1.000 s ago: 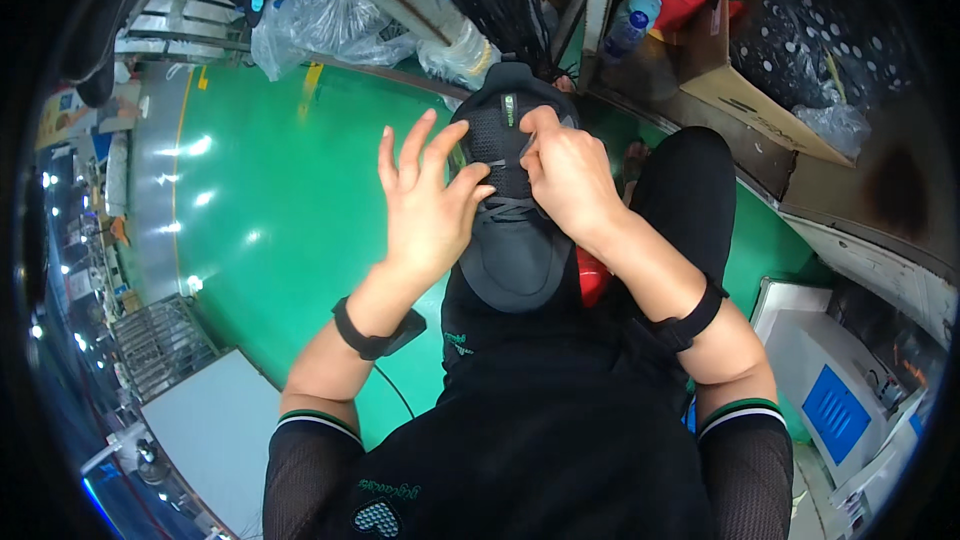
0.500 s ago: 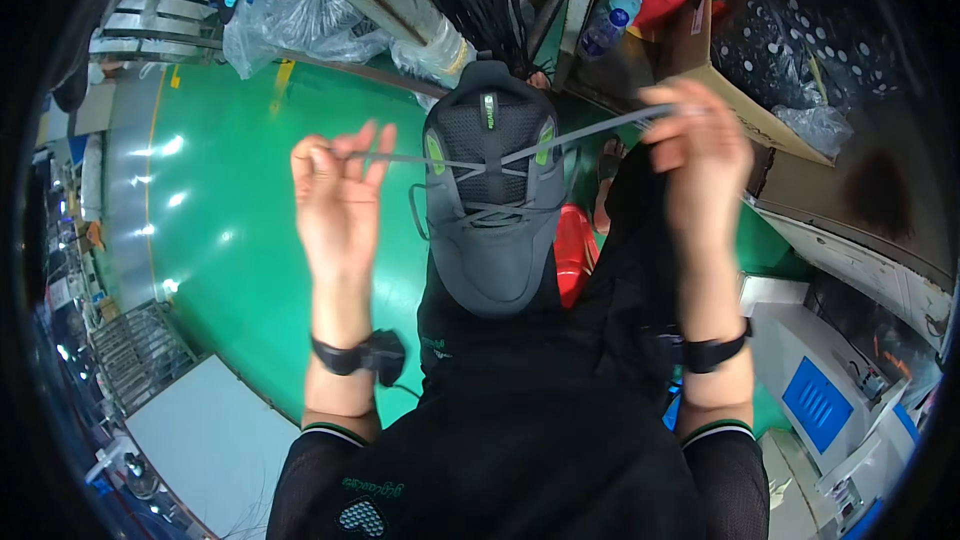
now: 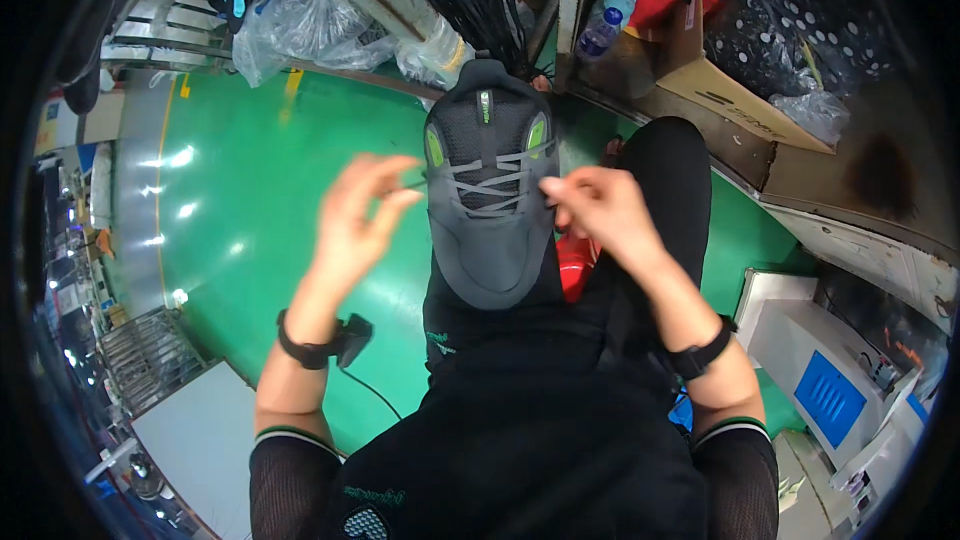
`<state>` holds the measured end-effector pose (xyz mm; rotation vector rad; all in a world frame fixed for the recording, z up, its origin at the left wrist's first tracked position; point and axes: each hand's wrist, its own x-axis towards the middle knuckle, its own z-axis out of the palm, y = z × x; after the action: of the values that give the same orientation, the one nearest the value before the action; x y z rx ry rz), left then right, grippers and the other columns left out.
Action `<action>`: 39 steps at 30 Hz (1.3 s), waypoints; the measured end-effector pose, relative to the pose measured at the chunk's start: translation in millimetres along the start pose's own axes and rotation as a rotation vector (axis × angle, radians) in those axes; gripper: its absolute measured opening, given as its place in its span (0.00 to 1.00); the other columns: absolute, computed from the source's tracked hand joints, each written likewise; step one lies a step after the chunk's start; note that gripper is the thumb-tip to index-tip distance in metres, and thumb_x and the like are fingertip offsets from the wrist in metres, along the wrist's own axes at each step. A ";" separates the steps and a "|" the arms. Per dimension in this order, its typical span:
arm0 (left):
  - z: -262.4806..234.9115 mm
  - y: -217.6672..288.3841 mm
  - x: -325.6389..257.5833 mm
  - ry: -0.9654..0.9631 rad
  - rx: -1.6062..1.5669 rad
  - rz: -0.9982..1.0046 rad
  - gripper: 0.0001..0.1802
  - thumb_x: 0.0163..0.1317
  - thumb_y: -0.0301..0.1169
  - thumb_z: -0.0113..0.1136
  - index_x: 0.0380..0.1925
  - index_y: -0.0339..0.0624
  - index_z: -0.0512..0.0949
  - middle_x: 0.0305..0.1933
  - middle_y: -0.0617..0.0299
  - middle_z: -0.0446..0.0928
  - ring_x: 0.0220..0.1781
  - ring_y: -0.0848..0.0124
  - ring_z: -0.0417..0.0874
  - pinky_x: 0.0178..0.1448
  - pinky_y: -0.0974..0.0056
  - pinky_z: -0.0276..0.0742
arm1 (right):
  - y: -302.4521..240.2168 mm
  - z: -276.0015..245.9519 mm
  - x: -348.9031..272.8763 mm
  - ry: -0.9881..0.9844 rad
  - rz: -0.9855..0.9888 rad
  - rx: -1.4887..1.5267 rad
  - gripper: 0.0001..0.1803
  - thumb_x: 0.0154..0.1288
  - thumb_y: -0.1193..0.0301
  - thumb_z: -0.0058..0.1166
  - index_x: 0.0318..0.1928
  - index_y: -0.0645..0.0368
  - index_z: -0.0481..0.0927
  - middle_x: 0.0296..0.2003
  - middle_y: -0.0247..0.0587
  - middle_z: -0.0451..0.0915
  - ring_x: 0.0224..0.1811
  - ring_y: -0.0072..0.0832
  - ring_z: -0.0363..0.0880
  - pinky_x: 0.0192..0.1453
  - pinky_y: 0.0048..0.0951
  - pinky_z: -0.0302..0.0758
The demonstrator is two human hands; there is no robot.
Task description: Manually lacing a grey and black athletic shoe in a manufacturing facility.
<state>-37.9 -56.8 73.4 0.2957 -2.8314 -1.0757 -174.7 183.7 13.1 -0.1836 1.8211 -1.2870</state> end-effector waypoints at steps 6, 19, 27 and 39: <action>40.1 2.0 26.2 -0.144 0.253 0.357 0.06 0.50 0.24 0.64 0.28 0.37 0.76 0.32 0.55 0.71 0.38 0.54 0.75 0.41 0.56 0.72 | 24.4 28.8 21.7 0.037 -0.087 -0.100 0.16 0.60 0.62 0.65 0.25 0.62 0.79 0.16 0.29 0.75 0.16 0.13 0.67 0.21 0.21 0.62; 4.9 -4.1 35.7 -0.397 0.048 0.158 0.05 0.57 0.26 0.57 0.24 0.37 0.76 0.32 0.55 0.71 0.38 0.55 0.74 0.43 0.56 0.71 | 58.7 26.5 38.4 -0.138 -0.217 0.328 0.19 0.58 0.81 0.62 0.41 0.57 0.65 0.21 0.24 0.69 0.23 0.10 0.65 0.26 0.15 0.63; 67.6 1.2 -8.9 0.166 -0.028 -0.195 0.03 0.58 0.21 0.57 0.28 0.37 0.73 0.33 0.55 0.69 0.35 0.61 0.74 0.40 0.60 0.71 | 17.3 -53.9 0.4 0.021 -0.281 0.395 0.16 0.68 0.72 0.51 0.54 0.64 0.73 0.43 0.43 0.79 0.45 0.28 0.81 0.47 0.28 0.79; 58.5 -16.8 -21.2 0.170 -0.220 -0.037 0.03 0.62 0.22 0.57 0.35 0.38 0.78 0.40 0.60 0.71 0.37 0.71 0.76 0.38 0.68 0.74 | 7.7 -130.2 -8.8 0.545 -0.213 -0.021 0.13 0.71 0.70 0.46 0.51 0.59 0.78 0.28 0.29 0.79 0.25 0.15 0.71 0.31 0.19 0.70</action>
<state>-24.2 -26.7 18.1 0.3996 -2.5411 -1.2896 -259.9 282.3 22.6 -0.0367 2.3221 -1.5758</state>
